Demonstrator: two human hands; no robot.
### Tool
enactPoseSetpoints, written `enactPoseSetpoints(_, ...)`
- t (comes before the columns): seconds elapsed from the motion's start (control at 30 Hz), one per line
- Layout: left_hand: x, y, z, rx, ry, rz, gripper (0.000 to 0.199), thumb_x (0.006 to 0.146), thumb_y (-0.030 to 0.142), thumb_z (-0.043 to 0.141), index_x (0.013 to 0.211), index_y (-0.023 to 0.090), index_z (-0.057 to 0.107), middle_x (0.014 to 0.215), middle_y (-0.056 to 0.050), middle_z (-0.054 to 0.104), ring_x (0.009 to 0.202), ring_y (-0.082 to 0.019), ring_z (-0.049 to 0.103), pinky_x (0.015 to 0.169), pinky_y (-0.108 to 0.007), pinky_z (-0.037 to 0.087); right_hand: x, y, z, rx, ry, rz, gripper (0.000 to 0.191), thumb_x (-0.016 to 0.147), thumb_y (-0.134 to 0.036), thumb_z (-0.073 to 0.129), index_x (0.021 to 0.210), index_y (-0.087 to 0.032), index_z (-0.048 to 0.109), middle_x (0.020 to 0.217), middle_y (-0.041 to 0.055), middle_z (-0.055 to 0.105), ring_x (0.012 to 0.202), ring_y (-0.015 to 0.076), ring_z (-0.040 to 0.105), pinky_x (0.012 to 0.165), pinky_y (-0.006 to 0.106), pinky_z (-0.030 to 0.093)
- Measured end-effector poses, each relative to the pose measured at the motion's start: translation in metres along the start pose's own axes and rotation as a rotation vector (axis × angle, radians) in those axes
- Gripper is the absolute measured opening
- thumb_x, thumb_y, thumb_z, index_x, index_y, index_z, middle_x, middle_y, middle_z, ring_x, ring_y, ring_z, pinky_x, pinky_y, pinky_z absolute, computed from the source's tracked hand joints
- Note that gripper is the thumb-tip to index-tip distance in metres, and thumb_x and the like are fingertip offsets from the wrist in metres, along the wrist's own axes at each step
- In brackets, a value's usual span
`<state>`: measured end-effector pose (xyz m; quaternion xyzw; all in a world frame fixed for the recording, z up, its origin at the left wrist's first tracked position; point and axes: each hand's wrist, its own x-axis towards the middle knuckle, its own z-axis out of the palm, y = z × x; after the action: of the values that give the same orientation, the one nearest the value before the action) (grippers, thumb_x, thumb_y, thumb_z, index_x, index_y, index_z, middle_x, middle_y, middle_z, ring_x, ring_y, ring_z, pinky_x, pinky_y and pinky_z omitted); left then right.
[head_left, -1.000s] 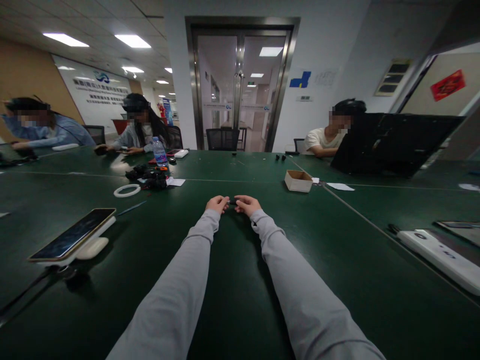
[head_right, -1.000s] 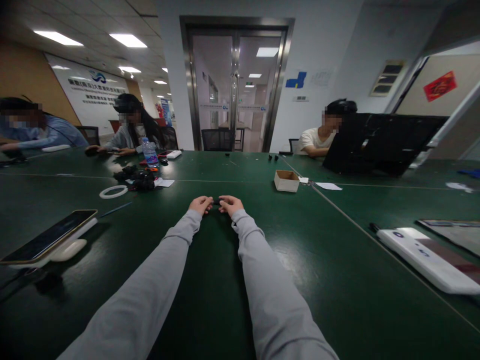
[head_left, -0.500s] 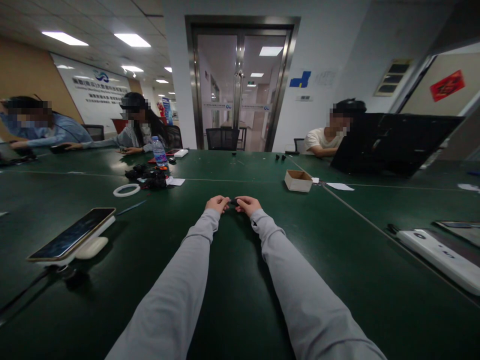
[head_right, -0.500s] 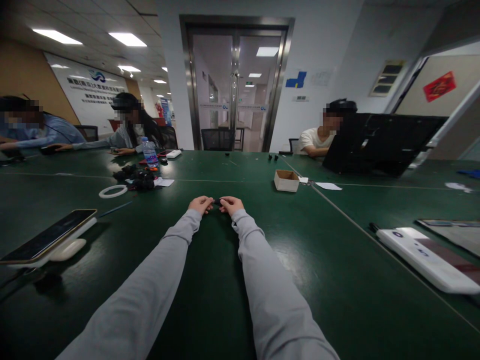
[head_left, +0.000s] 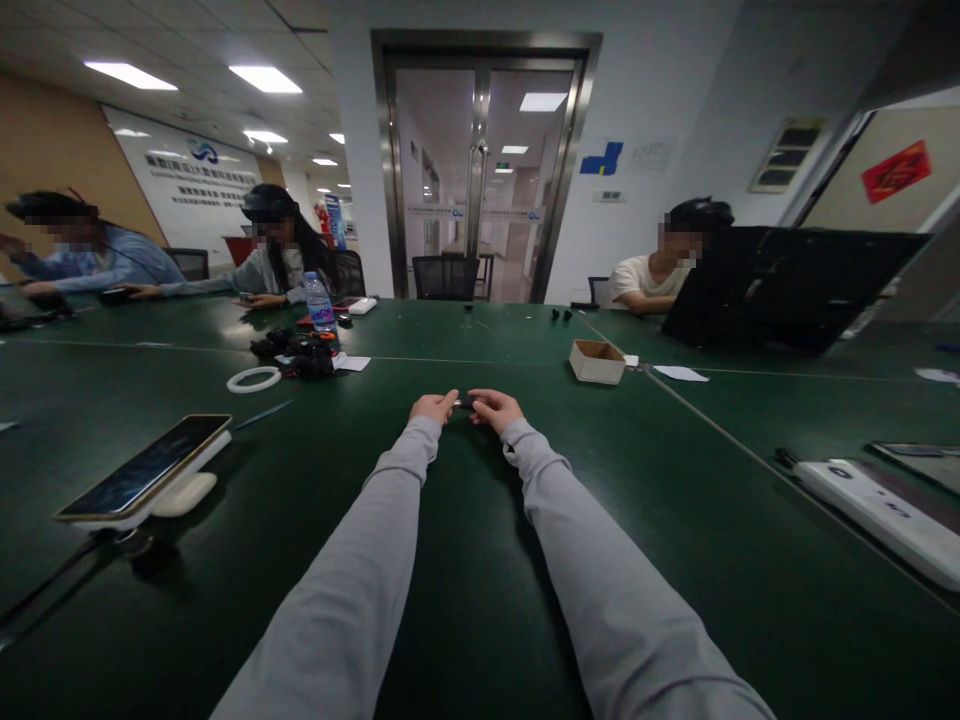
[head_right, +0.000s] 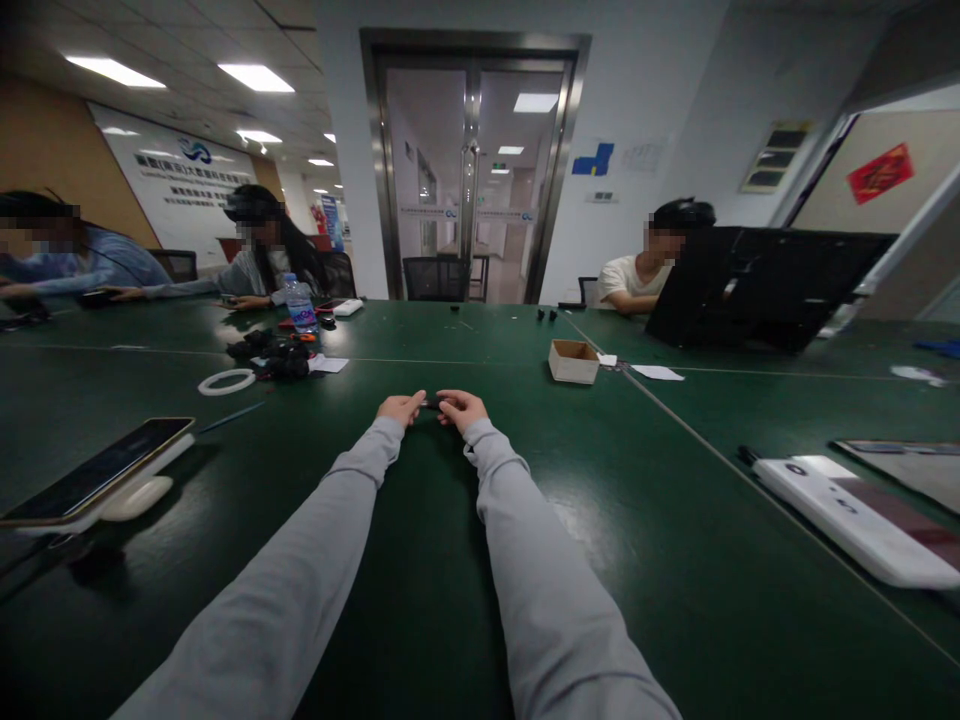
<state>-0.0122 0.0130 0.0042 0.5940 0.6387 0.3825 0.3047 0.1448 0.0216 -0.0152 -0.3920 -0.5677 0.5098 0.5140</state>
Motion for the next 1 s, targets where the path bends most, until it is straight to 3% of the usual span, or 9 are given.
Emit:
enactPoseSetpoints(0.17, 0.001, 0.002, 0.000, 0.028, 0.003, 0.010, 0.048, 0.070, 0.055, 0.043, 0.037, 0.020, 0.048, 0.033, 0.000, 0.043, 0.043, -0.013, 0.044, 0.049, -0.025, 0.031, -0.002, -0.002, -0.002, -0.001, -0.029, -0.038, 0.037, 0.057, -0.020, 0.069, 0.093, -0.016, 0.063, 0.080, 0.0027, 0.062, 0.053, 0.0078, 0.059, 0.057, 0.024, 0.053)
enactPoseSetpoints(0.3, 0.003, -0.004, 0.004, -0.024, 0.008, 0.028, 0.047, 0.070, 0.056, 0.043, 0.042, 0.019, 0.051, 0.038, 0.000, 0.047, 0.043, -0.011, 0.045, 0.049, -0.024, 0.034, 0.000, 0.000, -0.002, 0.037, -0.024, -0.029, 0.037, 0.057, -0.024, 0.070, 0.091, -0.016, 0.063, 0.073, 0.0014, 0.062, 0.051, 0.0081, 0.058, 0.055, 0.025, 0.052)
enactPoseSetpoints(0.47, 0.006, -0.011, 0.010, -0.290, -0.108, 0.124, 0.031, 0.062, 0.046, 0.060, 0.073, 0.017, 0.059, 0.056, 0.001, 0.056, 0.049, -0.009, 0.049, 0.043, -0.019, 0.037, 0.006, 0.007, -0.002, 0.099, 0.067, 0.025, 0.032, 0.058, -0.031, 0.069, 0.084, -0.013, 0.062, 0.054, -0.0015, 0.059, 0.042, 0.0083, 0.055, 0.044, 0.022, 0.049)
enactPoseSetpoints(0.53, 0.005, -0.011, 0.011, -0.361, -0.133, 0.157, 0.035, 0.061, 0.041, 0.063, 0.085, 0.017, 0.058, 0.062, 0.000, 0.058, 0.052, -0.009, 0.051, 0.043, -0.017, 0.038, 0.007, 0.008, -0.002, 0.114, 0.088, 0.050, 0.030, 0.058, -0.031, 0.069, 0.081, -0.013, 0.062, 0.051, -0.0016, 0.059, 0.041, 0.0083, 0.054, 0.043, 0.021, 0.048)
enactPoseSetpoints(0.67, 0.004, -0.007, 0.012, -0.358, -0.117, 0.053, 0.033, 0.075, 0.043, 0.048, 0.091, 0.015, 0.055, 0.058, -0.001, 0.056, 0.045, -0.007, 0.047, 0.040, -0.016, 0.036, 0.007, 0.007, -0.001, 0.123, 0.061, 0.056, 0.028, 0.057, -0.028, 0.070, 0.079, -0.013, 0.062, 0.052, -0.0011, 0.061, 0.042, 0.0082, 0.055, 0.043, 0.020, 0.048)
enactPoseSetpoints(0.73, 0.004, -0.006, 0.012, -0.340, -0.089, 0.098, 0.030, 0.073, 0.036, 0.053, 0.095, 0.016, 0.054, 0.061, 0.000, 0.056, 0.045, -0.006, 0.046, 0.040, -0.015, 0.035, 0.006, 0.006, -0.001, 0.116, 0.045, 0.053, 0.028, 0.057, -0.027, 0.070, 0.080, -0.013, 0.062, 0.051, -0.0012, 0.061, 0.042, 0.0081, 0.055, 0.044, 0.020, 0.047)
enactPoseSetpoints(0.83, 0.005, -0.008, 0.014, -0.368, -0.043, 0.146, 0.042, 0.064, 0.025, 0.063, 0.103, 0.019, 0.048, 0.075, -0.001, 0.058, 0.052, -0.005, 0.049, 0.043, -0.014, 0.037, 0.006, 0.005, -0.001, 0.105, 0.049, 0.056, 0.026, 0.059, -0.026, 0.069, 0.081, -0.012, 0.062, 0.051, -0.0013, 0.061, 0.041, 0.0080, 0.055, 0.044, 0.020, 0.048)
enactPoseSetpoints(0.93, 0.005, -0.009, 0.014, -0.351, -0.072, 0.073, 0.033, 0.073, 0.034, 0.052, 0.101, 0.018, 0.048, 0.066, 0.001, 0.056, 0.045, -0.005, 0.046, 0.041, -0.015, 0.035, 0.006, 0.005, -0.002, 0.087, 0.043, 0.061, 0.026, 0.061, -0.025, 0.068, 0.083, -0.012, 0.063, 0.053, -0.0007, 0.061, 0.043, 0.0083, 0.056, 0.045, 0.021, 0.048)
enactPoseSetpoints(1.0, 0.005, -0.010, 0.014, -0.314, -0.096, 0.098, 0.029, 0.074, 0.035, 0.049, 0.098, 0.018, 0.049, 0.061, 0.002, 0.054, 0.043, -0.005, 0.044, 0.040, -0.015, 0.034, 0.006, 0.006, -0.002, 0.072, 0.035, 0.059, 0.025, 0.062, -0.024, 0.067, 0.084, -0.012, 0.063, 0.053, -0.0005, 0.061, 0.044, 0.0084, 0.056, 0.046, 0.021, 0.048)
